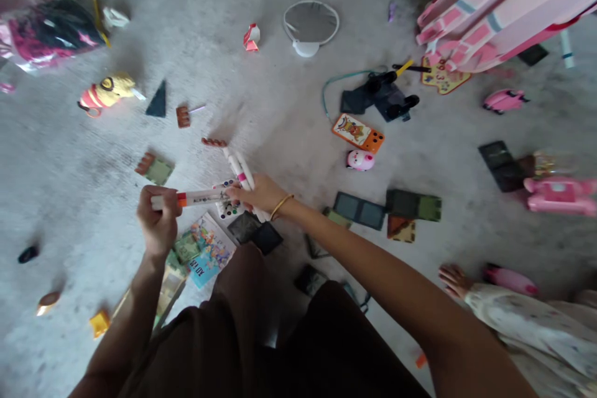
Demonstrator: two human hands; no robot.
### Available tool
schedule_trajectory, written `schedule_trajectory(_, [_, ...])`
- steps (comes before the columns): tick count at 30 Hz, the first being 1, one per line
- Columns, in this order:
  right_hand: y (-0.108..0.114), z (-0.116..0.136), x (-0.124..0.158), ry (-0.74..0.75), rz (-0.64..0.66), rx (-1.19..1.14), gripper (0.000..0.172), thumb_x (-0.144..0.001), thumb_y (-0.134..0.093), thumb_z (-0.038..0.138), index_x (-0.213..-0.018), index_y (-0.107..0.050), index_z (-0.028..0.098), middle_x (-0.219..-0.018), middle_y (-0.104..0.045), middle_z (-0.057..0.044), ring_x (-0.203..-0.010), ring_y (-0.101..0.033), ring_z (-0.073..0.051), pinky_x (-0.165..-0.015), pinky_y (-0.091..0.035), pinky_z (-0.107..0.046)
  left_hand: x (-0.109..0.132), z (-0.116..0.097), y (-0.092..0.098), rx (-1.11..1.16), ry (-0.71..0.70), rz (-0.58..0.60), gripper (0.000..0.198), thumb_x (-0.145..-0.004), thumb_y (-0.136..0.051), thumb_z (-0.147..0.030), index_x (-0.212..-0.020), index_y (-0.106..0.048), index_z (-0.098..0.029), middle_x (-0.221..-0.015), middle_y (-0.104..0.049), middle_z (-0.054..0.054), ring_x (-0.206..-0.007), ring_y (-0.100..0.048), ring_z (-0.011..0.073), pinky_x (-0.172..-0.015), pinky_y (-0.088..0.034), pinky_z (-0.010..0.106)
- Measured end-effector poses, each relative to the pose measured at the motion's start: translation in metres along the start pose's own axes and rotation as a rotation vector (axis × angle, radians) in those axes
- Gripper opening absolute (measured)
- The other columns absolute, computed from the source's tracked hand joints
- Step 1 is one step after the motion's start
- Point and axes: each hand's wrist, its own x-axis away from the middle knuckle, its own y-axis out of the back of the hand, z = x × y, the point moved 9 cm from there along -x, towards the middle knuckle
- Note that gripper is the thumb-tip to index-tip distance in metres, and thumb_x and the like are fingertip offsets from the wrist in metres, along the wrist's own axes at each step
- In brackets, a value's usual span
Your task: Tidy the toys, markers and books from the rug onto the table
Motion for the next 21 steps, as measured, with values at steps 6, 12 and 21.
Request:
schedule_trajectory(6, [0.008, -0.035, -0.004, -0.085, -0.177, 0.039, 0.020, -0.084, -0.064, 0.031, -0.090, -0.073, 0.014, -0.056, -0.063, 0.002, -0.039, -0.047, -0.006, -0.041, -0.038, -0.018, 0.019, -0.013, -0.032, -0.500, -0.214, 0.251, 0.013, -0.090, -0.057, -0.030, -0.084, -0.057, -0.018, -0.061, -0.061, -0.001, -0.050, -0.057, 0.0114, -0.048, -0.037, 0.018])
schedule_trajectory(12, [0.001, -0.036, -0.009, -0.014, -0.187, -0.035, 0.028, -0.084, -0.066, 0.036, -0.102, -0.072, 0.015, -0.058, -0.063, 0.003, -0.040, -0.048, -0.006, -0.043, -0.039, -0.018, 0.040, 0.006, -0.091, -0.797, -0.442, 0.388, 0.033, -0.093, -0.053, -0.043, -0.112, -0.066, -0.020, -0.106, -0.066, 0.017, -0.101, -0.062, 0.0300, -0.087, -0.048, 0.044])
schedule_trajectory(21, [0.000, -0.053, -0.005, -0.120, -0.218, -0.424, 0.047, -0.077, -0.068, 0.063, -0.080, -0.066, 0.016, -0.067, -0.070, -0.005, -0.057, -0.065, -0.015, -0.053, -0.052, -0.025, 0.020, 0.040, -0.105, -0.546, -0.469, 0.463, 0.086, -0.086, -0.057, -0.060, -0.152, -0.025, -0.016, -0.148, -0.042, 0.022, -0.138, -0.040, 0.0339, -0.112, -0.034, 0.054])
